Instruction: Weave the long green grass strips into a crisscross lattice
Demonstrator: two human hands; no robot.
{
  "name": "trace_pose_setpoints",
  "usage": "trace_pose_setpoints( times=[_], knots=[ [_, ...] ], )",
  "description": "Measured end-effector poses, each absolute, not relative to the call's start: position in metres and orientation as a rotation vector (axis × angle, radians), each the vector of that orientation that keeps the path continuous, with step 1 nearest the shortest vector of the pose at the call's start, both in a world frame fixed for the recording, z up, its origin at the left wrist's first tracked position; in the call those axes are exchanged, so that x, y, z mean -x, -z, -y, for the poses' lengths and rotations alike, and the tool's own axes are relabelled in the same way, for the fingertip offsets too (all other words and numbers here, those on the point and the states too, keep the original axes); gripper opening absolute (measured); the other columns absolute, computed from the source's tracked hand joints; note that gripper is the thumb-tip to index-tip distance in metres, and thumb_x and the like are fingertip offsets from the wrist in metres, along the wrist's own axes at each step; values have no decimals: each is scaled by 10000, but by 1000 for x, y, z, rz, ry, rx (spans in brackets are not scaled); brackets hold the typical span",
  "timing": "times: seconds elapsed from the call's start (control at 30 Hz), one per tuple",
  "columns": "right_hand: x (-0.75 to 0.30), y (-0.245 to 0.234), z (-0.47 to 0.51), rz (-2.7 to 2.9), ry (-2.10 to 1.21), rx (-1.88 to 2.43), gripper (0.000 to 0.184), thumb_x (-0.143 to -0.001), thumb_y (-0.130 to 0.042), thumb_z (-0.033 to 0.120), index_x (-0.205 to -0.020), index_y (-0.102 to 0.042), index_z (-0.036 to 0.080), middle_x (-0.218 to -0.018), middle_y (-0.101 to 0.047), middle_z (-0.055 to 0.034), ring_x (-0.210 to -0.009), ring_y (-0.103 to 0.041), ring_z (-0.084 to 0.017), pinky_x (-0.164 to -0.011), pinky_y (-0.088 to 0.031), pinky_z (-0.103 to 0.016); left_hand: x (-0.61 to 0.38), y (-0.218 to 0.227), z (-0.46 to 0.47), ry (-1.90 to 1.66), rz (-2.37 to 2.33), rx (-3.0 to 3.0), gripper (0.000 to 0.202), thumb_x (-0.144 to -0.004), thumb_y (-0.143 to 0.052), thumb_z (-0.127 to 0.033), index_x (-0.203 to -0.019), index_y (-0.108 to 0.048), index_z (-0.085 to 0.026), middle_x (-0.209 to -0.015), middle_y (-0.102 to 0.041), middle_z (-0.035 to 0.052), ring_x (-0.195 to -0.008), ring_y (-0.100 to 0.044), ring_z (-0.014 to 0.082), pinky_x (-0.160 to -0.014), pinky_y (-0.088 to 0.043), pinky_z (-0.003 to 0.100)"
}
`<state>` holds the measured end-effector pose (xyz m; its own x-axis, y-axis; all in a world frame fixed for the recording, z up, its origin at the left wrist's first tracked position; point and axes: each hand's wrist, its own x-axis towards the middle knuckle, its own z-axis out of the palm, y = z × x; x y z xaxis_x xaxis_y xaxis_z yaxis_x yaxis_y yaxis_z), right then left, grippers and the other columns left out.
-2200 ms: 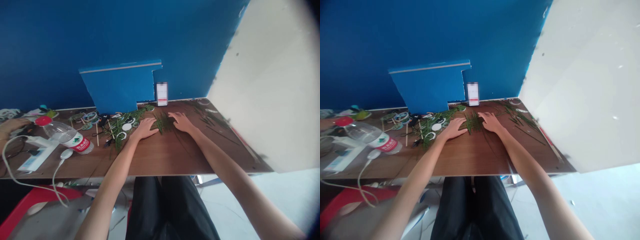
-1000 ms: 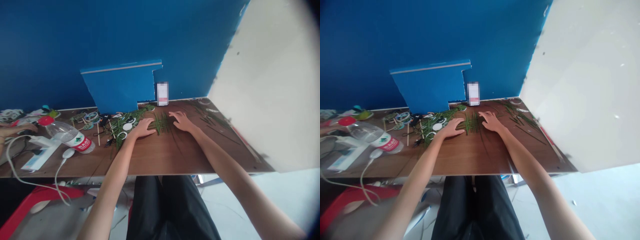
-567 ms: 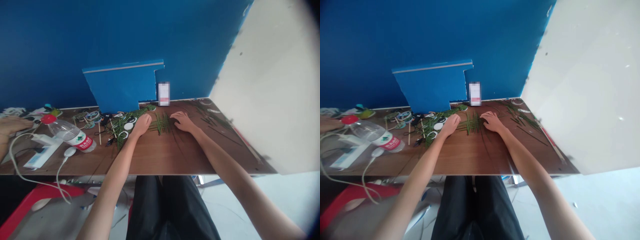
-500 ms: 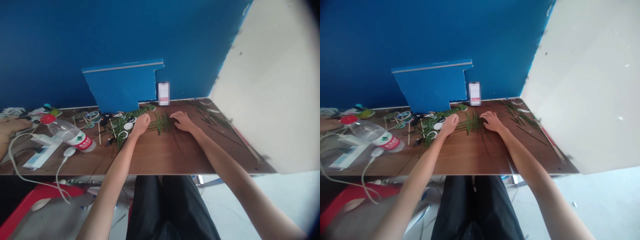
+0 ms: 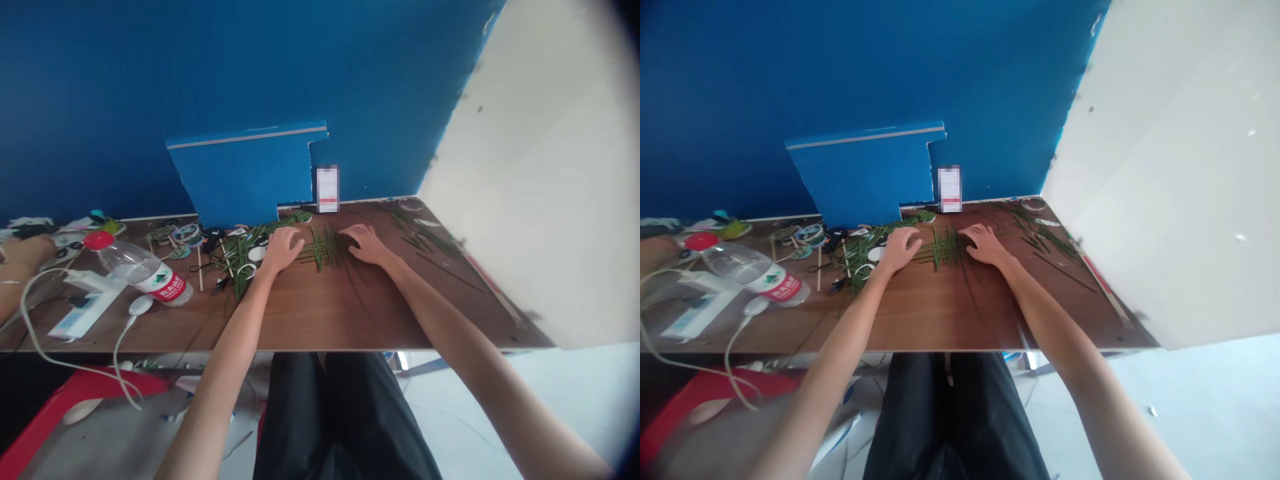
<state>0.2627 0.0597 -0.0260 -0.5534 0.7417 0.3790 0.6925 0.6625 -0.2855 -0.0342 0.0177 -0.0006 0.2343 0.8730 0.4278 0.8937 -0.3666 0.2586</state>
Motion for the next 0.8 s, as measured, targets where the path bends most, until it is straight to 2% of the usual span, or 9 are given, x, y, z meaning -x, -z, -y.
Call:
trace_pose_setpoints(
  times=[0.1,0.23,0.8],
  knots=[
    [-263,27,-60,2424,-167,1098,637,-749,-517,205,-1384,-482,233,-1336,-577,-99,-1277,-428,-301,-1051,-311,-541,29,1,-17,586,1589,2638,463,-890,-523,-494,-1243,-583,-200,-1396,-523,94,-1318,-409,295,-1114,-316,471],
    [-263,27,-59,2440,-198,1060,702,-740,-529,206,-1433,-425,254,-1345,-576,-84,-1288,-417,-300,-1063,-299,-537,28,6,-16,447,1542,2730,553,-828,-598,-501,-1292,-564,-202,-1418,-501,101,-1345,-378,310,-1130,-295,492],
    [-260,25,-56,2481,-155,1063,677,-779,-522,247,-1446,-404,242,-1346,-577,-96,-1297,-405,-309,-1054,-300,-538,14,16,-20,470,1585,2753,582,-835,-569,-436,-1360,-488,-197,-1444,-457,118,-1350,-370,318,-1112,-316,497]
  ],
)
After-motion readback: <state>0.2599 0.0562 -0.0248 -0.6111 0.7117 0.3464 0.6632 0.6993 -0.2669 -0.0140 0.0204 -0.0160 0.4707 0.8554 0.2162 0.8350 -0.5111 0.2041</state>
